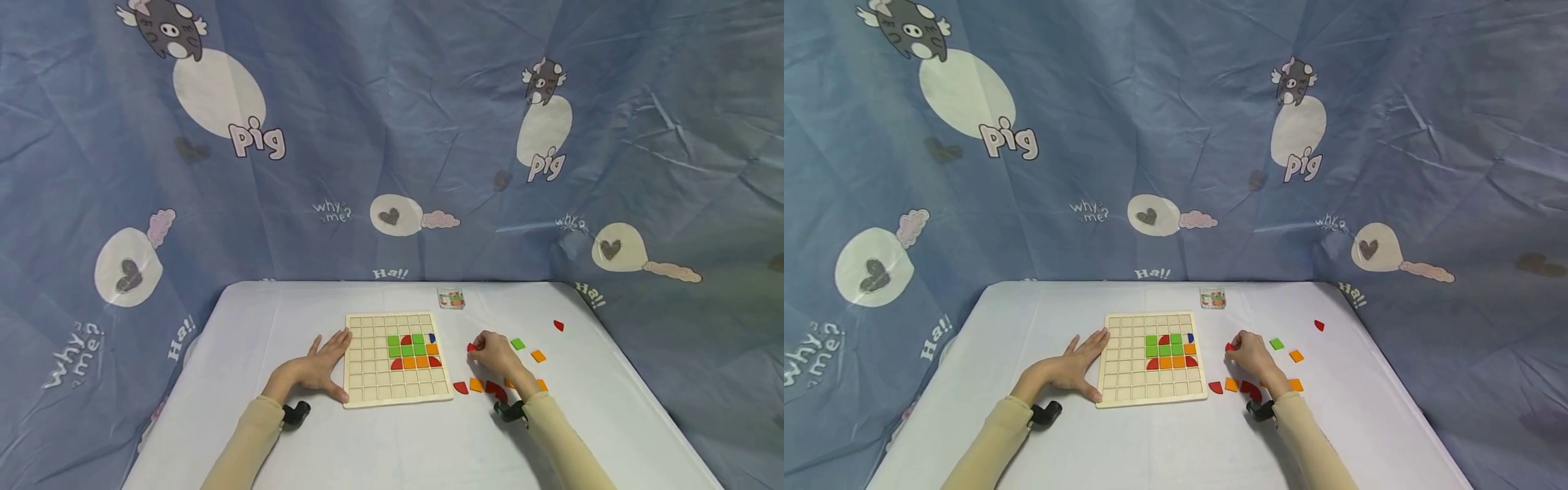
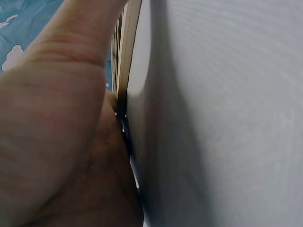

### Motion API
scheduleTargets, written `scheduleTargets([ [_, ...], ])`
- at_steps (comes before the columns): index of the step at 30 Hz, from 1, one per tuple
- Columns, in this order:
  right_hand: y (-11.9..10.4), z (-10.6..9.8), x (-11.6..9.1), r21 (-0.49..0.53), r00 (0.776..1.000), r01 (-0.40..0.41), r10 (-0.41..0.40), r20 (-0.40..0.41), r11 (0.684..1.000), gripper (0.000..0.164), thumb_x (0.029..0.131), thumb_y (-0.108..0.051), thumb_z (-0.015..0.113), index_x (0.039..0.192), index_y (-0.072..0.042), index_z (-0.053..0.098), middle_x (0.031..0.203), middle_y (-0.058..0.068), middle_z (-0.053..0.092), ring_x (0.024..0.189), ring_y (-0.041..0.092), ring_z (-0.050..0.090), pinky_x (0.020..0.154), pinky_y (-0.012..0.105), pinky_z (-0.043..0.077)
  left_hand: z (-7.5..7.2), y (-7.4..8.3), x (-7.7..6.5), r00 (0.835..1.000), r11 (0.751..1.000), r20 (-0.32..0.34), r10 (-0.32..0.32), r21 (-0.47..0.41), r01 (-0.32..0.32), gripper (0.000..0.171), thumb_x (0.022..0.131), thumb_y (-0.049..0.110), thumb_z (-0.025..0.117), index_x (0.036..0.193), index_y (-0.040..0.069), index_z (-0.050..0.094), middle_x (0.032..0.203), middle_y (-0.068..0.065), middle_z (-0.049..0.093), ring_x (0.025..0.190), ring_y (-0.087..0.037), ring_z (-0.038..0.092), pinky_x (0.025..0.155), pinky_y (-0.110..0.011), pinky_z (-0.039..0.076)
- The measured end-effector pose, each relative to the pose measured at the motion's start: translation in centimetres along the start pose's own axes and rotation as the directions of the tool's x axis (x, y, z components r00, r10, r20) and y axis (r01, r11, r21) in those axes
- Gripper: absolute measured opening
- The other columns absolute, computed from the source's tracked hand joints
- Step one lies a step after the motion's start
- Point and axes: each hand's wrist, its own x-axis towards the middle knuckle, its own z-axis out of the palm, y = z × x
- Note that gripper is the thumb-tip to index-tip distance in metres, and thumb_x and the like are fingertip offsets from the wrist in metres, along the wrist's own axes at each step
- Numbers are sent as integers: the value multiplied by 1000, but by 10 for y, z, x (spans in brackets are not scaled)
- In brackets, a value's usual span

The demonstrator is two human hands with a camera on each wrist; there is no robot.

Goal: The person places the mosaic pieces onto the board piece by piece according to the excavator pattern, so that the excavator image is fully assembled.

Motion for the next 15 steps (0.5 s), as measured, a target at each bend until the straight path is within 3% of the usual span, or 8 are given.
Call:
scheduleTargets([
  [8, -10, 9, -2, 31, 998, 63, -62, -32, 998, 20, 77, -15, 74, 88, -5, 61, 78, 4, 59, 68, 16, 52, 59, 23, 45, -1, 1, 0, 1000, 1000, -2, -1, 3, 1, 140, 58, 62, 83, 154, 1, 1, 163, -16, -4, 151, -32, -5, 118, -59, -10],
  [15, -47, 28, -19, 45, 972, 234, -231, -51, 971, 20, 77, -17, 78, 89, -8, 64, 80, 0, 59, 71, 12, 52, 59, 22, 46, -1, 0, 0, 1000, 1000, -3, 3, 6, -3, 140, 58, 62, 83, 154, 1, 1, 163, -15, -4, 151, -32, -5, 118, -59, -11],
])
